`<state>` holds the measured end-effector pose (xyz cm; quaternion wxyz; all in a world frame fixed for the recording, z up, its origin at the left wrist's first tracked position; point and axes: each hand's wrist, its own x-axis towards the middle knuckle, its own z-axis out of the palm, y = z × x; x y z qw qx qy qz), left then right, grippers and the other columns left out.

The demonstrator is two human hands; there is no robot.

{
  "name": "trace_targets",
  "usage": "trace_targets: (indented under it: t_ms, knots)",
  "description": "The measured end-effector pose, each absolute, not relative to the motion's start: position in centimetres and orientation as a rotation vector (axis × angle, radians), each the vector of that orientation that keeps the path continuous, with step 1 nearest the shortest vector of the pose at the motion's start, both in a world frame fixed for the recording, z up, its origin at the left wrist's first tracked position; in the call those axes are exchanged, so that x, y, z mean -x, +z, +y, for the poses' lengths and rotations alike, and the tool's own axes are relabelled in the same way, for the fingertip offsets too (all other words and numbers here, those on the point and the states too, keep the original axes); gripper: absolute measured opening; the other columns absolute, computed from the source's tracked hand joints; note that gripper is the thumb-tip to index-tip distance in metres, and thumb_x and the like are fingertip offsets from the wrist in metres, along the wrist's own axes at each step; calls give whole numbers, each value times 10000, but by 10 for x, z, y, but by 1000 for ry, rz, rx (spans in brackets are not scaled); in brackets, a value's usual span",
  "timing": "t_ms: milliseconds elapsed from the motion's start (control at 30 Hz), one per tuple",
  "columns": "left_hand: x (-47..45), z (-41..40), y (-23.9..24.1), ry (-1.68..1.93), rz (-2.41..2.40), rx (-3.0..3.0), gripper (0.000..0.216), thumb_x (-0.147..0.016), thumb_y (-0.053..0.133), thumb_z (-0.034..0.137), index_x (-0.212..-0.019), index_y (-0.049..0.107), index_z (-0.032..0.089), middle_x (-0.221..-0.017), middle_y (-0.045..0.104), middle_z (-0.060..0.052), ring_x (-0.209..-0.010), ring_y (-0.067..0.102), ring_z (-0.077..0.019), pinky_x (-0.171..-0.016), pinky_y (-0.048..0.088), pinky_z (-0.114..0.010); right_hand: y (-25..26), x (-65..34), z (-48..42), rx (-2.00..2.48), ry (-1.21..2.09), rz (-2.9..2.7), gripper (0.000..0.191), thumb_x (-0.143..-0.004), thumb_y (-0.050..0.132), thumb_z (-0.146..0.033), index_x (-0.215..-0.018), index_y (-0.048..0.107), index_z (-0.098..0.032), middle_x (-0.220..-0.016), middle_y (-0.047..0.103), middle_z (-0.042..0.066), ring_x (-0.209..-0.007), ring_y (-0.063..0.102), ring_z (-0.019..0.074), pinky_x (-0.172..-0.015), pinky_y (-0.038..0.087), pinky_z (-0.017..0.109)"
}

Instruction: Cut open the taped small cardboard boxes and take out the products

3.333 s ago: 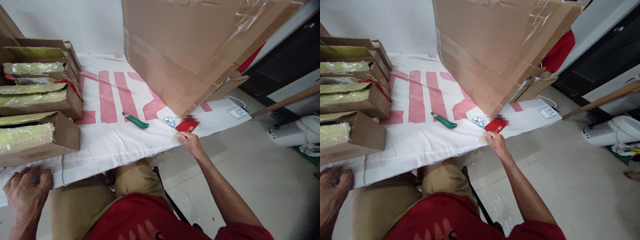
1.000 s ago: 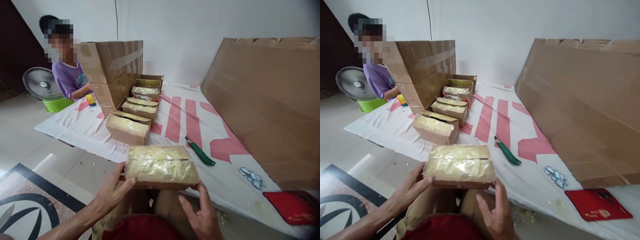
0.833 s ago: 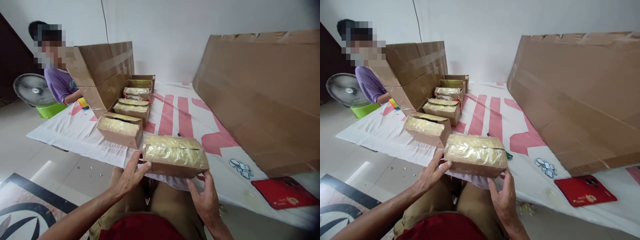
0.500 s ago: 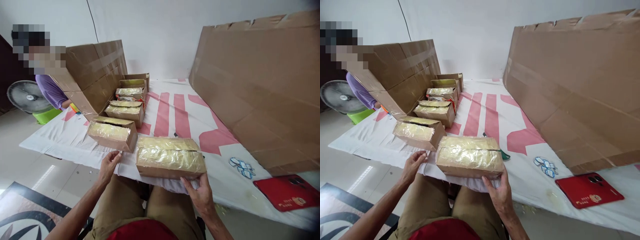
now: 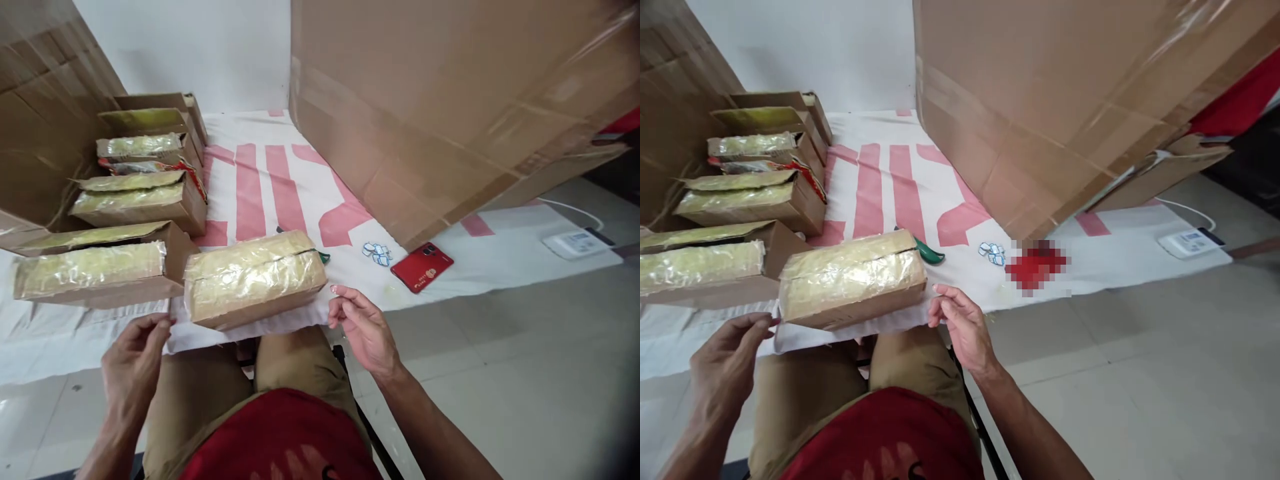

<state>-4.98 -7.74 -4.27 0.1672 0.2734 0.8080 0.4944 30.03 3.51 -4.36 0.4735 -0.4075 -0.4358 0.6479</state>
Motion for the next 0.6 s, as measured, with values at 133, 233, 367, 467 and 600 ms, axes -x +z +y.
trace_targets:
  t_ms: [133,233,367,467,600]
  knots:
    - [-22,-95,-12,1387,1978,-1505,92,-908,702,342,-955,747,277,-916,767,-18,-871,736,-204,-791,605,-321,-33,-291,17,911,1743,-1039,435,-857,764,-576,-1089,739,-209,-647,600,-21,-548,528,143,-566,466,317]
    - [-67,-87,-4,1350,1729,-1788,126,-964,630,213,-981,734,282,-888,776,-26,-791,749,-174,-711,617,-277,-35,-283,1,846,1819,-1117,487,-893,744,-570,-1211,733,-201,-635,599,-31,-523,509,131,-546,442,303]
    - [-96,-67,-17,1448,1680,-1997,124,-983,644,208,-1065,726,251,-932,790,-47,-787,759,-158,-738,638,-249,-38,-279,-19,753,1946,-1286,597,-972,666,-529,-1474,607,-211,-660,606,-40,-508,494,112,-544,438,282]
    - [-100,-62,-26,1461,1725,-2049,148,-989,642,196,-1108,725,227,-959,797,-54,-803,764,-151,-792,638,-241,-38,-280,-27,721,1987,-1376,657,-1008,615,-503,-1580,496,-202,-671,599,-43,-516,480,106,-557,433,275]
    - [-96,-64,-29,1482,1713,-2058,181,-999,572,118,-1017,725,214,-859,785,-30,-779,753,-131,-776,616,-213,-35,-281,-31,669,2015,-1459,682,-1016,609,-475,-1609,446,-180,-690,599,-44,-541,478,101,-560,422,264]
